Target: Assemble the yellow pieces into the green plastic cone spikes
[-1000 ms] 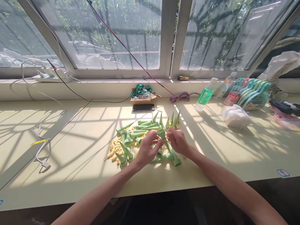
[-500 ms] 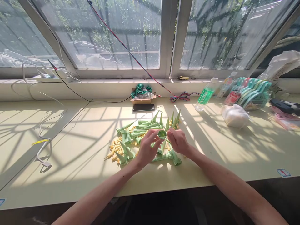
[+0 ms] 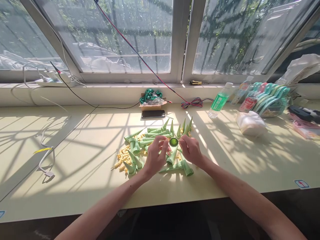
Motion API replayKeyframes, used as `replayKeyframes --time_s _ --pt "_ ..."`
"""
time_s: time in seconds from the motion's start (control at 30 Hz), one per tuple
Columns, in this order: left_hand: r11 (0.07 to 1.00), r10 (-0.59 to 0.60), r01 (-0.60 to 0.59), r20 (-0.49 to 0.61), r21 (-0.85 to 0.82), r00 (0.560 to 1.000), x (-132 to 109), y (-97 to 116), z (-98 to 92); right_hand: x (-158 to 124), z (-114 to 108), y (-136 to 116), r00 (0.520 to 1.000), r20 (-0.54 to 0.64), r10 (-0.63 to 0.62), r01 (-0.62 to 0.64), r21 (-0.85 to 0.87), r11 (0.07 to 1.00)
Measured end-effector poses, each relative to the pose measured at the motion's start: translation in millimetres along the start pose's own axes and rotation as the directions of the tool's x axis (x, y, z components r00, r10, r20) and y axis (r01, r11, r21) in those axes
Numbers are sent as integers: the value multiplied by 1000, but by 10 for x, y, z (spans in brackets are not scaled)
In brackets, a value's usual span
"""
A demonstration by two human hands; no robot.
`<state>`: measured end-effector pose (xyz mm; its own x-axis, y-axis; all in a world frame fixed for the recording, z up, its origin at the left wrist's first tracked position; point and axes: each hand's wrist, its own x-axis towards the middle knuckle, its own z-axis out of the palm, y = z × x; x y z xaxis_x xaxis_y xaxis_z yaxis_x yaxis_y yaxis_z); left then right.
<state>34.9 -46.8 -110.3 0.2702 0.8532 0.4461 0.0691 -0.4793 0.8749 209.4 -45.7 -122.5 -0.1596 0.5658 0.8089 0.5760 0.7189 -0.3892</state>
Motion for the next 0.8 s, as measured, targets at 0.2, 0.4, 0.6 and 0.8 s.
replayKeyframes --time_s 0.2,0.4,0.6,0.8 --pt "938 -188 229 173 -262 967 42 64 -37 9 9 12 997 82 -3 -4 92 996" --pt "925 -218 278 239 -257 946 28 80 -30 13 -5 7 986 165 -3 -15 109 994" --pt "932 -221 280 252 -230 942 23 77 -49 6 -2 19 987 161 14 -26 71 997" --pt "939 -210 267 253 -217 944 20 85 -56 -7 0 40 984 173 37 -50 73 996"
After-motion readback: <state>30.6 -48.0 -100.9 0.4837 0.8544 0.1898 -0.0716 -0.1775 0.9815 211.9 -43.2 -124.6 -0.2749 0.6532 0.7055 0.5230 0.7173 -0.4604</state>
